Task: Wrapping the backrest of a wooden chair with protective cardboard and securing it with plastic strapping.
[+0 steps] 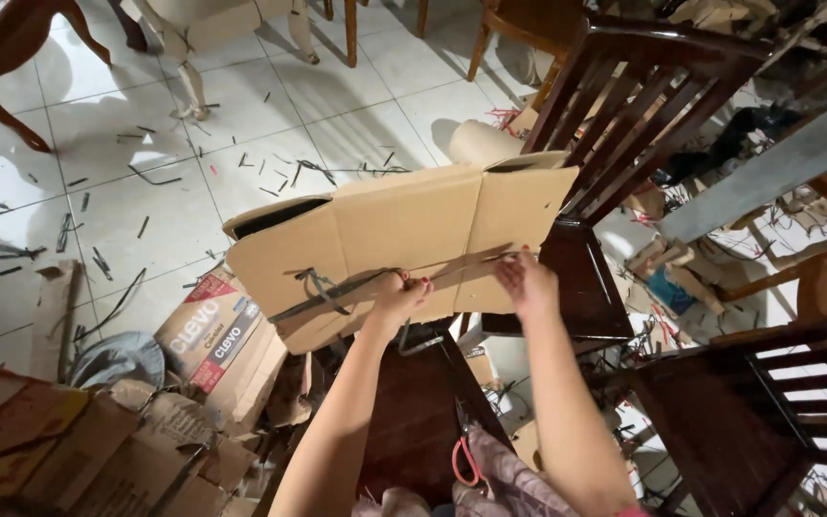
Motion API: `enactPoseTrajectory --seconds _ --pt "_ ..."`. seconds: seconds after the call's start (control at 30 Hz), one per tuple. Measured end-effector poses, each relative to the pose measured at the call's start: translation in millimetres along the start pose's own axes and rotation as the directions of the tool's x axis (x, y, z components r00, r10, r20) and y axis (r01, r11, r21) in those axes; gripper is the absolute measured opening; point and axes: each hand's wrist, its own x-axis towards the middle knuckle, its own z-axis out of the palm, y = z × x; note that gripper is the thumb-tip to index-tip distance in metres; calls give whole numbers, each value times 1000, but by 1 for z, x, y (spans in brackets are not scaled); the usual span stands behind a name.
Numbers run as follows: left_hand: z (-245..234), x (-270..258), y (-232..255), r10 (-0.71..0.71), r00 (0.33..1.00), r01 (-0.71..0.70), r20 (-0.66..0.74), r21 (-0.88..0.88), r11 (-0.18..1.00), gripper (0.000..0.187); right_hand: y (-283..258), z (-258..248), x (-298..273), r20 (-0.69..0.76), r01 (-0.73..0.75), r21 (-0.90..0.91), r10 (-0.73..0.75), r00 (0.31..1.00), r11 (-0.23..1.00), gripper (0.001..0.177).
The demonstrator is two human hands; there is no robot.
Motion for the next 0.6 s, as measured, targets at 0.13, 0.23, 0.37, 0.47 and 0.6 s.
enactPoseTrajectory --seconds 0.13,0.23,0.37,0.47,0.6 --pt "9 5 1 89 996 -91 -20 -120 989 35 2 -33 112 89 -106 105 97 991 989 20" --pt "16 11 1 159 984 -166 -80 -95 981 34 18 -64 179 179 -112 144 85 980 983 13" --pt "8 30 -19 73 991 -85 -111 -112 990 33 -28 -67 140 224 0 226 -52 973 974 28" --pt "-2 50 -39 30 987 -61 -155 -199 978 30 -65 -14 38 206 192 162 -224 953 968 26" --pt "-7 29 -21 2 985 -52 -175 -279 959 34 -36 -3 40 214 496 -259 -451 866 829 19"
